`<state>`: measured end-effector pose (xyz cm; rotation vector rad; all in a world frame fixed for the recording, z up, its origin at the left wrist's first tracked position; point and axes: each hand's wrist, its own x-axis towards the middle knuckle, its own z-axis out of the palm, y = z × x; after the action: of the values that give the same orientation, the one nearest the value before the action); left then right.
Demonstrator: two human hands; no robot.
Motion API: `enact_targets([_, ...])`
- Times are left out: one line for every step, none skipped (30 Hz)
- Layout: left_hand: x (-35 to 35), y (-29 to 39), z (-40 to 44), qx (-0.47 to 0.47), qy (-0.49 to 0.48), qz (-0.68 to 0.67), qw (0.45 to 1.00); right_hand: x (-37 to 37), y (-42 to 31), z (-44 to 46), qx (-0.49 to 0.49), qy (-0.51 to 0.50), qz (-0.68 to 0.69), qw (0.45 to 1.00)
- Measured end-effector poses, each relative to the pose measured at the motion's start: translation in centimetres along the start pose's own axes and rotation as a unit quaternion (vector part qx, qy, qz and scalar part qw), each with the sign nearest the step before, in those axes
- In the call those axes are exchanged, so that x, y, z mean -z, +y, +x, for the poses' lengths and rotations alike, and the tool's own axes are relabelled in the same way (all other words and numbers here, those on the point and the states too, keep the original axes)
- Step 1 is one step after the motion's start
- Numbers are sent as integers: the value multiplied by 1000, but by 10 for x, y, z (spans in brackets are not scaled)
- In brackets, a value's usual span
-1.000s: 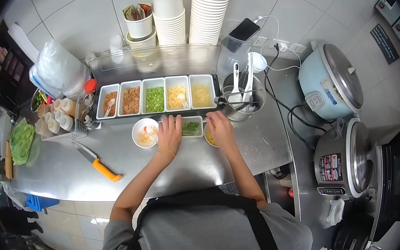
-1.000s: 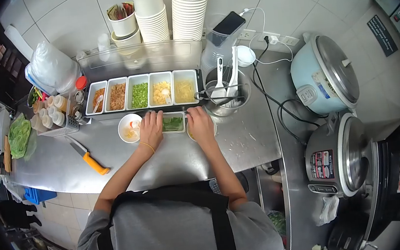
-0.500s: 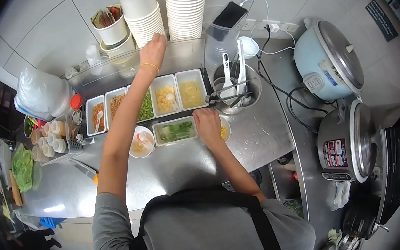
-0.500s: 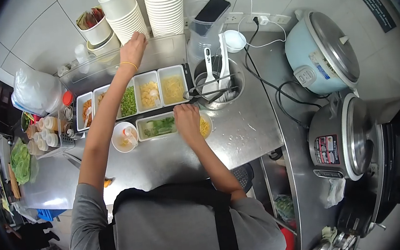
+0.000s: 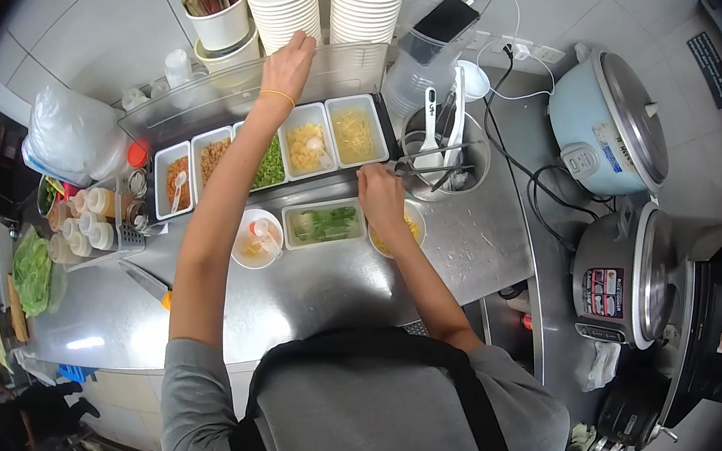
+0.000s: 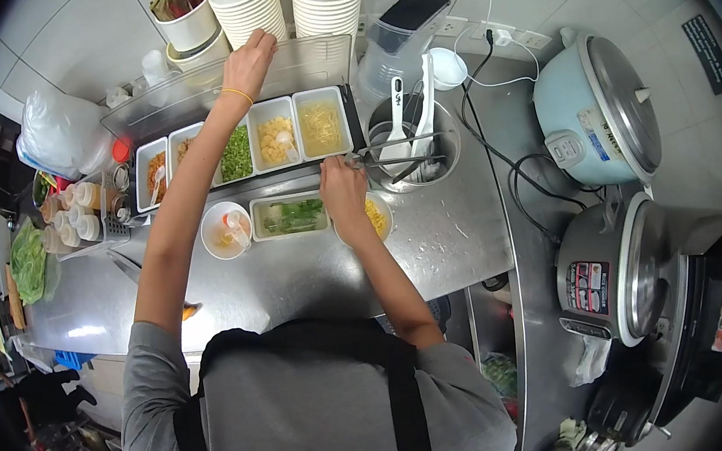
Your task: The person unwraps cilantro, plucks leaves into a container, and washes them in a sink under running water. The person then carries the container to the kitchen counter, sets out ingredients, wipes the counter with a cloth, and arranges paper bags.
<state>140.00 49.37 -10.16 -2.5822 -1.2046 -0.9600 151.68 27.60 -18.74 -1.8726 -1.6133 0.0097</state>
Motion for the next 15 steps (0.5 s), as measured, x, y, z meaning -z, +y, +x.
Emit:
enact_targets([6,3,-3,4,-5,-13,1000,3,1,-1,2,-16,18,1000])
enact_targets([12,5,-7,7,-12,-27,1000,7,2,-5,2,-32,37,999])
enact_targets([18,9,-17,20,-4,-42,999,12,3,-8,3,-50,56,997])
enact_targets([41,20,-29,31,5,-54,998,18,5,-13,24,-39,62,997])
enact_targets([65,33,-44,43,14,-66,997,28,7,-22,45,-28,68,996])
enact_targets([92,40,-62,70,5,-79,994,37,11,-33,66,-16,76,995])
enact_targets([115,43,-85,95,-3,-91,991,47,20,-46,45,-14,93,994])
enact_targets([129,41,-112,120,8,-108,987,57,28,-62,25,-11,110,994])
enact_targets([140,35,-141,145,19,-126,981,70,31,-75,6,18,64,998])
enact_targets([145,30,-177,211,26,-140,967,81,33,-87,-11,47,17,999])
enact_targets([144,28,-215,278,34,-153,948,86,39,-100,-91,31,59,994])
enact_targets([142,31,-251,409,52,-280,867,85,48,-115,-169,14,101,980])
enact_targets([142,38,-280,525,72,-395,751,82,54,-124,-245,-5,141,959])
enact_targets([147,50,-298,614,93,-505,599,76,56,-130,-312,-17,269,911])
enact_targets([150,61,-309,676,113,-595,421,71,58,-135,-374,-29,390,841])
